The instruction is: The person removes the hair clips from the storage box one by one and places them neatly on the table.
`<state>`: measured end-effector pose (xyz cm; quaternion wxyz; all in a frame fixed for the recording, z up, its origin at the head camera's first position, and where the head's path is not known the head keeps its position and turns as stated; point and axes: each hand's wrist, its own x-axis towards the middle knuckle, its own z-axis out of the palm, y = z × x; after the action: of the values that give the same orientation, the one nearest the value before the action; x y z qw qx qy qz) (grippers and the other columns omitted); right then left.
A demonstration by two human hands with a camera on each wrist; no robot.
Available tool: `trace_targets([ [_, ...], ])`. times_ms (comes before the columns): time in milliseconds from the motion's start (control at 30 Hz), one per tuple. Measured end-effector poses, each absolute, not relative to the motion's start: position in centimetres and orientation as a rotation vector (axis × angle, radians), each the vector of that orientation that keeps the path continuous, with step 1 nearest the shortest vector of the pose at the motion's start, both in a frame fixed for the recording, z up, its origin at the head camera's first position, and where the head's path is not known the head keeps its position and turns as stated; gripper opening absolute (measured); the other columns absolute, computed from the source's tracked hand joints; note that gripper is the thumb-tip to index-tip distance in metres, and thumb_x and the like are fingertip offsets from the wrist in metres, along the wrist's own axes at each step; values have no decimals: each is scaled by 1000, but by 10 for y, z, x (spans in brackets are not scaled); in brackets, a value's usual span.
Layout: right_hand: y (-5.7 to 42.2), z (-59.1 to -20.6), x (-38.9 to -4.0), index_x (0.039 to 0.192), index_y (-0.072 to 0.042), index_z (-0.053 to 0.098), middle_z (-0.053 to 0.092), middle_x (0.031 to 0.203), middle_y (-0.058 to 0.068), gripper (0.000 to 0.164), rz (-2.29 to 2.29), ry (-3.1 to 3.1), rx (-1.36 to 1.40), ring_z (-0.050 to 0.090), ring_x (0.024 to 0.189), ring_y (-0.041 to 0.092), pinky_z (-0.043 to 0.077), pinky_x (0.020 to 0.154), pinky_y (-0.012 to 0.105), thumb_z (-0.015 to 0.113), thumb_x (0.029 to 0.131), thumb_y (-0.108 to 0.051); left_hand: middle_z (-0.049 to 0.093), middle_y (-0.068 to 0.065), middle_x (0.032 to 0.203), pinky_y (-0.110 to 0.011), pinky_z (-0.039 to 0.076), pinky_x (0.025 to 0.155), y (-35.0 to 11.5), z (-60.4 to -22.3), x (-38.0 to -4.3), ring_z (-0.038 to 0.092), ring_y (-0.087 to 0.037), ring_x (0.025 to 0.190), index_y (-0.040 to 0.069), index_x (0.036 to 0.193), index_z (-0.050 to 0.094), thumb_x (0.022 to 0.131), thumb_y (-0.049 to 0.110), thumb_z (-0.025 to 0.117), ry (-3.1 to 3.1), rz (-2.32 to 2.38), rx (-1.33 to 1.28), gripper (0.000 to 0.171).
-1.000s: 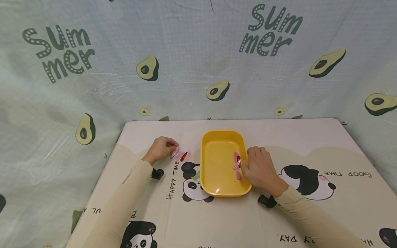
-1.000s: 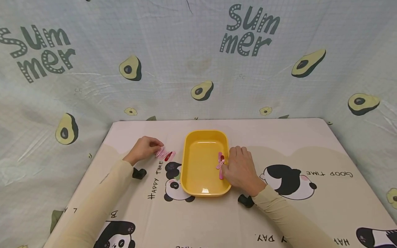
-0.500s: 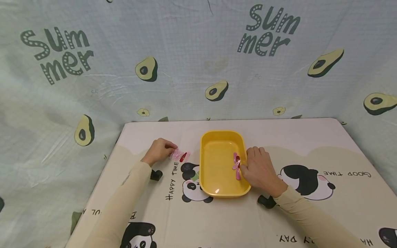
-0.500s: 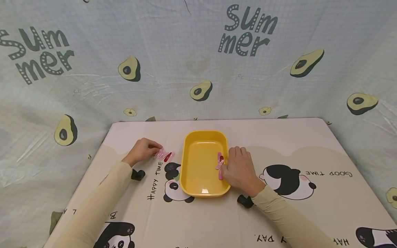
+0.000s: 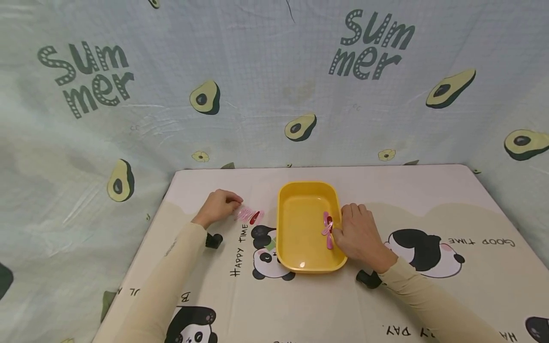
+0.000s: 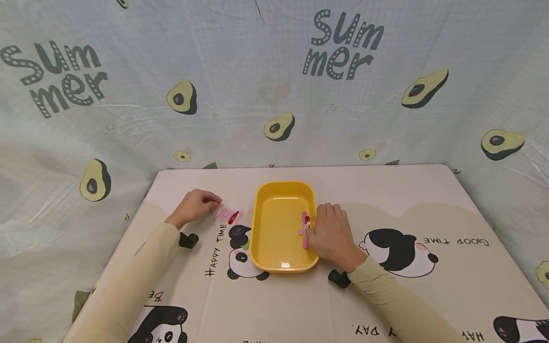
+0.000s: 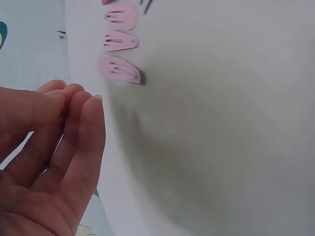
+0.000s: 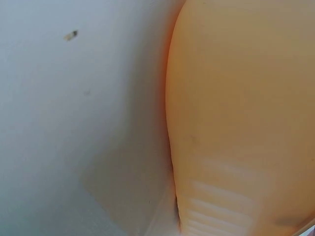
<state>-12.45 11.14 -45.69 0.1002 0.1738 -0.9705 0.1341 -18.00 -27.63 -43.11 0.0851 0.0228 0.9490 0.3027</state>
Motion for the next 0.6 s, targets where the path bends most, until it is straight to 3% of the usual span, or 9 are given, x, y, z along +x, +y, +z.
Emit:
trace_targets([
  [200, 112, -457, -124, 102, 4, 54, 44, 84, 10, 30, 409, -2871, 515, 39, 84, 29, 30, 75, 38, 59, 86, -20, 75, -15, 118, -34, 55, 86, -274, -420, -181, 65, -24, 96, 2, 121, 73, 102, 13, 61, 2845, 949, 89, 25],
  [600, 112, -457, -124, 102, 3, 53, 43, 84, 10, 31, 419, -2866, 511, 40, 85, 28, 31, 77, 39, 61, 87, -23, 76, -15, 116, -37, 60, 87, -253, -398, -179, 71, -24, 96, 2, 123, 72, 102, 19, 63, 2864, 999, 149, 28],
])
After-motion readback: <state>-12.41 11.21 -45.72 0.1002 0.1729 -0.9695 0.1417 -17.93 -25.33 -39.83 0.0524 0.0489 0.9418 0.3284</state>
